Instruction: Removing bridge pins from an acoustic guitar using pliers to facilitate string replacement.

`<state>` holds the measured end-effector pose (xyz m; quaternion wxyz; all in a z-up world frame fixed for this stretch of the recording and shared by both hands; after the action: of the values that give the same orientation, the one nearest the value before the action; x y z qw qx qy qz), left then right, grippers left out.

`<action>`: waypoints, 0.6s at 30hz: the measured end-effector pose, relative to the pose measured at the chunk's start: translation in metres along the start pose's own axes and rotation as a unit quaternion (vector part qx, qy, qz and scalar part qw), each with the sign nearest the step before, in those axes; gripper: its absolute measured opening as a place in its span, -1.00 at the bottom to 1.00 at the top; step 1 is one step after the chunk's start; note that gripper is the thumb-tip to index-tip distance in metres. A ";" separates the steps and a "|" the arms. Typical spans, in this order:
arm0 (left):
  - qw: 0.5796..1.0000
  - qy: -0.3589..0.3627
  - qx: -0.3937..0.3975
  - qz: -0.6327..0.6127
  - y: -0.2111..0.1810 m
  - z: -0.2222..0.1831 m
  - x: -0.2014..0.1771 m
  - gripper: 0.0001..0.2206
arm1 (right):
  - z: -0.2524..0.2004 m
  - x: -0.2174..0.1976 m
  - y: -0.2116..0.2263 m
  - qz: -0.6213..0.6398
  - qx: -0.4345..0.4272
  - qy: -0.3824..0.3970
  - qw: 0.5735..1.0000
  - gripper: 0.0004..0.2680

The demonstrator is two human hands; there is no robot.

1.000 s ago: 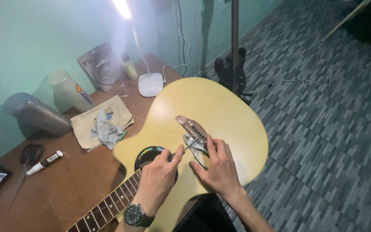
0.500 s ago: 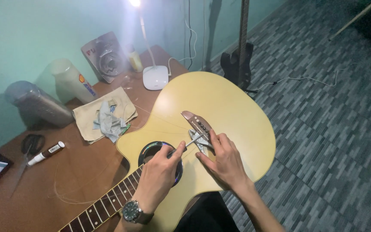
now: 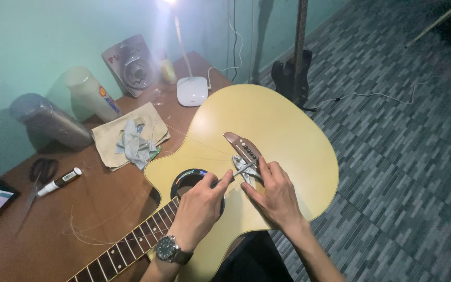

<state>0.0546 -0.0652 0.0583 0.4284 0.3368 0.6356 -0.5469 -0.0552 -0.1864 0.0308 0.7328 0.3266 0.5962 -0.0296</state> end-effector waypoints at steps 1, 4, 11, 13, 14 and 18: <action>1.000 0.001 0.000 0.000 0.000 0.001 -0.003 -0.50 | -0.001 0.000 0.001 0.000 0.001 0.000 1.000 -0.42; 1.000 0.011 0.007 0.010 -0.003 0.005 -0.012 -0.56 | 0.001 -0.001 0.001 -0.005 -0.001 -0.002 1.000 -0.42; 0.999 0.044 0.009 -0.015 0.004 0.007 -0.005 -0.51 | 0.002 0.000 0.002 -0.011 -0.002 -0.008 1.000 -0.43; 0.999 0.034 0.018 -0.022 0.003 0.005 -0.002 -0.51 | 0.000 -0.001 0.003 -0.017 -0.009 -0.015 1.000 -0.44; 0.999 0.032 0.016 -0.029 0.004 0.005 0.000 -0.51 | 0.000 0.000 0.003 -0.018 -0.008 -0.011 1.000 -0.43; 0.999 0.026 0.015 -0.023 0.004 0.004 0.000 -0.51 | 0.001 -0.001 0.004 -0.015 -0.009 -0.008 1.000 -0.42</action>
<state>0.0589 -0.0684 0.0571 0.3935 0.3429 0.6459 -0.5571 -0.0532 -0.1840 0.0330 0.7398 0.3104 0.5957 -0.0378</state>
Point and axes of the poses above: each hand's wrist, its own z-axis towards the middle knuckle, its own x-axis out of the palm, y = z × x, the point moved 9 cm from there along z, towards the middle knuckle, and after that the axes turned 13 degrees about y, right-handed, at the moved point
